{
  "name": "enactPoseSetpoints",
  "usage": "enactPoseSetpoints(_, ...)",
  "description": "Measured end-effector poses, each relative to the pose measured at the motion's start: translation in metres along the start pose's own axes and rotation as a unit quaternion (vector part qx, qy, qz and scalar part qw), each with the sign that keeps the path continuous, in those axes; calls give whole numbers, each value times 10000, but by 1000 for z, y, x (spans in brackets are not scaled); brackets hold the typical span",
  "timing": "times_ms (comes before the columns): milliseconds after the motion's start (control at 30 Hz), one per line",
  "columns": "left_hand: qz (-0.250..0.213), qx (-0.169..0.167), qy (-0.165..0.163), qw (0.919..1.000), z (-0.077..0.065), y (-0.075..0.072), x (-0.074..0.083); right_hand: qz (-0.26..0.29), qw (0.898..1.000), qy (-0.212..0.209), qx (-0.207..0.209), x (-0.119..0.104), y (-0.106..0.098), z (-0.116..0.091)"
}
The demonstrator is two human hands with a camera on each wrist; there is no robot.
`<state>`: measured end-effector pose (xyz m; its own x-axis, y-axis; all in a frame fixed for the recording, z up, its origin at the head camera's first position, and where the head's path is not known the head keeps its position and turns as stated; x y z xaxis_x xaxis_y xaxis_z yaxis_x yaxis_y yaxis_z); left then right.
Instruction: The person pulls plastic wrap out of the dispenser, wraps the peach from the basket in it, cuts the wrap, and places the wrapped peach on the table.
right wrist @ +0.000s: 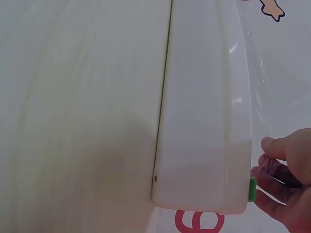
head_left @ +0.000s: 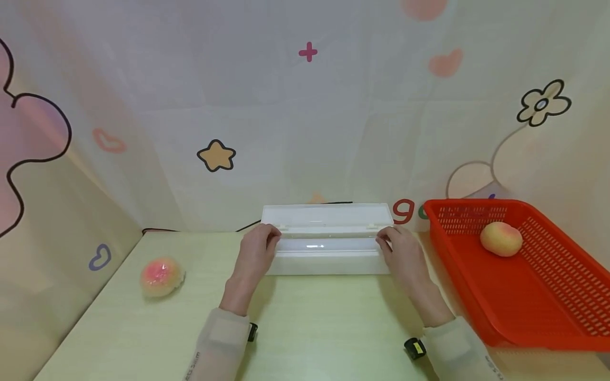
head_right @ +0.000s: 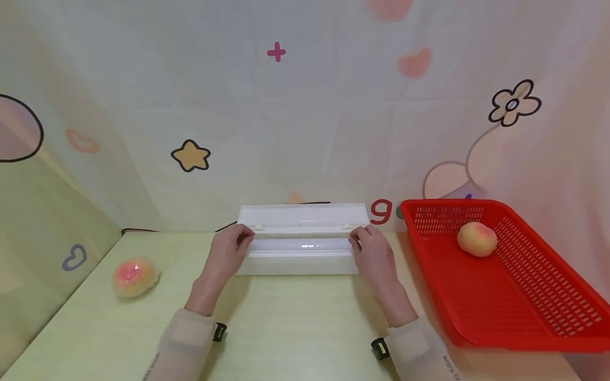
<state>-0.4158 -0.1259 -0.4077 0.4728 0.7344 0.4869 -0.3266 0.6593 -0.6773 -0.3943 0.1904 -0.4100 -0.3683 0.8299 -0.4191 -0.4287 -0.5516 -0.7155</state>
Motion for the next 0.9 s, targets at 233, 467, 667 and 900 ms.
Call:
enactPoseSetpoints(233, 190, -151, 18, 9997, 10, -3, 0, -95, 9997, 114, -185, -1, -4, 7)
enactPoseSetpoints(467, 12, -339, -508, 9981, 15, -3, 2, -23, 9986, 398, -342, -6, -8, 13)
enactPoseSetpoints(667, 44, -221, -566, 9981, 20, -10, 6, -44, 9991, 259, -333, -13, -18, 21)
enactPoseSetpoints(900, 87, -132, -421, 9990, 23, -18, 12, -571, 9981, 51, -205, -21, -31, 26)
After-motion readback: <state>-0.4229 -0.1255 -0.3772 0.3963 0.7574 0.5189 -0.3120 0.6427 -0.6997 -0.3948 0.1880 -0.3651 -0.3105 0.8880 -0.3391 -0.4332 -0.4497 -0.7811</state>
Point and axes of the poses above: each hand's wrist, its own z-axis towards the middle knuckle, its own y-axis out of the palm, x = y × z, the point moved 4 cm from there along z, towards the middle knuckle, and after that the axes turned 1 degree about z, right-handed, at the moved point
